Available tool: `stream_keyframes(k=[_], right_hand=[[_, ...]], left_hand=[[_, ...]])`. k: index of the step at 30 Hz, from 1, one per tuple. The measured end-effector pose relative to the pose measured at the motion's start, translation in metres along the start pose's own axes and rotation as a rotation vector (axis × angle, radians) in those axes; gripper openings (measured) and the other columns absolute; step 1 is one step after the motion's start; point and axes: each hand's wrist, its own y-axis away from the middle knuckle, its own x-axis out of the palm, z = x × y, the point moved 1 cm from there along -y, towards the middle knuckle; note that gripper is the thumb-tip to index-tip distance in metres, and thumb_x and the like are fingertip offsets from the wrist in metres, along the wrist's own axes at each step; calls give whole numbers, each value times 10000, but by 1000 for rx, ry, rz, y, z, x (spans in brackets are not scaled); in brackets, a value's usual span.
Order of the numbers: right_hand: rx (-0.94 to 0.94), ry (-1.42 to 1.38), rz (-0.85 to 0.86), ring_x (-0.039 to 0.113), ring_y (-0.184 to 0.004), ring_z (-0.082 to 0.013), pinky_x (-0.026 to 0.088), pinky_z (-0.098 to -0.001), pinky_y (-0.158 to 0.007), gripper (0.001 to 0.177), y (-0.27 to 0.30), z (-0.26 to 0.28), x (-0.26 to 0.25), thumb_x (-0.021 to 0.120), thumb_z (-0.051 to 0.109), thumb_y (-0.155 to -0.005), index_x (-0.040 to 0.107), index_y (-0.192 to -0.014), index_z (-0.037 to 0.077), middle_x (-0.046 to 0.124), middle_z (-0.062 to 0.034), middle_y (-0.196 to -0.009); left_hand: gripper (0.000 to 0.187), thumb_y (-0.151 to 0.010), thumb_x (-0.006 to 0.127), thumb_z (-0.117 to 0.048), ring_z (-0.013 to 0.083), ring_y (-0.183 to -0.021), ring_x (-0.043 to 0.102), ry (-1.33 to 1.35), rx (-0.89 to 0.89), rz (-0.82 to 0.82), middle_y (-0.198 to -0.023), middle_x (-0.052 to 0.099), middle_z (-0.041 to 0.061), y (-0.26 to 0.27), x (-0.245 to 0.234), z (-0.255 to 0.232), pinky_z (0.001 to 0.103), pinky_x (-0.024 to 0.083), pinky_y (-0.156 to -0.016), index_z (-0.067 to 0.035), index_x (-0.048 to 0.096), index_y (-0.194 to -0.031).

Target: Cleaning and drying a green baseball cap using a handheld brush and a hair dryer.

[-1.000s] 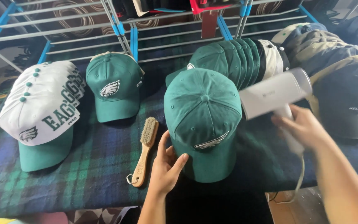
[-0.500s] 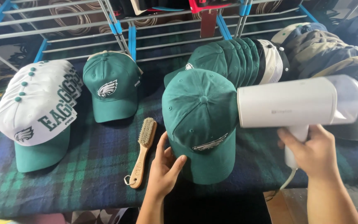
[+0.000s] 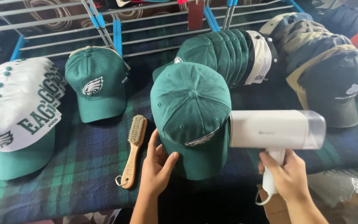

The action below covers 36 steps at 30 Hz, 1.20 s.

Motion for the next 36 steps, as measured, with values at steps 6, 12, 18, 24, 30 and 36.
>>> stream_keyframes(k=[6, 12, 18, 24, 30, 36], right_hand=[[-399, 39, -22, 673, -618, -165, 543, -321, -645, 242, -3, 30, -7, 697, 185, -919, 706, -729, 35, 706, -56, -660], [-246, 83, -102, 678, -651, -198, 516, -339, -648, 283, -37, 68, 7, 715, 266, -944, 653, -1094, 33, 687, -109, -780], [-31, 7, -51, 606, -578, -253, 462, -405, -523, 285, -14, 31, 18, 671, 260, -985, 629, -916, -13, 660, -161, -694], [-285, -143, -81, 648, -586, -239, 540, -358, -592, 184, 35, 12, 17, 592, 133, -947, 615, -956, -49, 663, -164, -689], [-589, 126, -146, 706, -790, -165, 539, -298, -842, 372, 27, 54, 14, 595, 297, -1001, 720, -740, 64, 730, -31, -780], [-430, 38, -222, 704, -751, -215, 561, -341, -684, 378, 9, 16, 12, 676, 325, -997, 666, -1024, -51, 714, -146, -851]], left_hand=[[814, -939, 657, -131, 205, -1064, 695, 64, 10, 11, -1235, 689, 182, 1, 2, 1, 326, 579, -905, -103, 210, -1618], [815, -938, 666, -142, 132, -896, 674, -44, 22, -15, -1116, 719, 139, 3, -1, -3, 260, 550, -788, -118, 224, -1622], [831, -922, 689, -217, 93, -753, 609, -131, -39, -15, -990, 699, 81, 3, -3, -3, 231, 500, -678, -147, 246, -1622], [828, -938, 663, -180, 123, -843, 655, -75, -20, 12, -1083, 712, 117, 1, -2, 2, 257, 531, -735, -130, 203, -1625], [836, -916, 674, -173, 151, -952, 704, -59, -78, -27, -1186, 723, 124, 3, 0, -5, 285, 577, -837, -146, 228, -1622], [820, -929, 665, -174, 107, -813, 629, -103, -58, -15, -1098, 724, 97, 3, -2, -9, 257, 524, -727, -150, 234, -1626]])
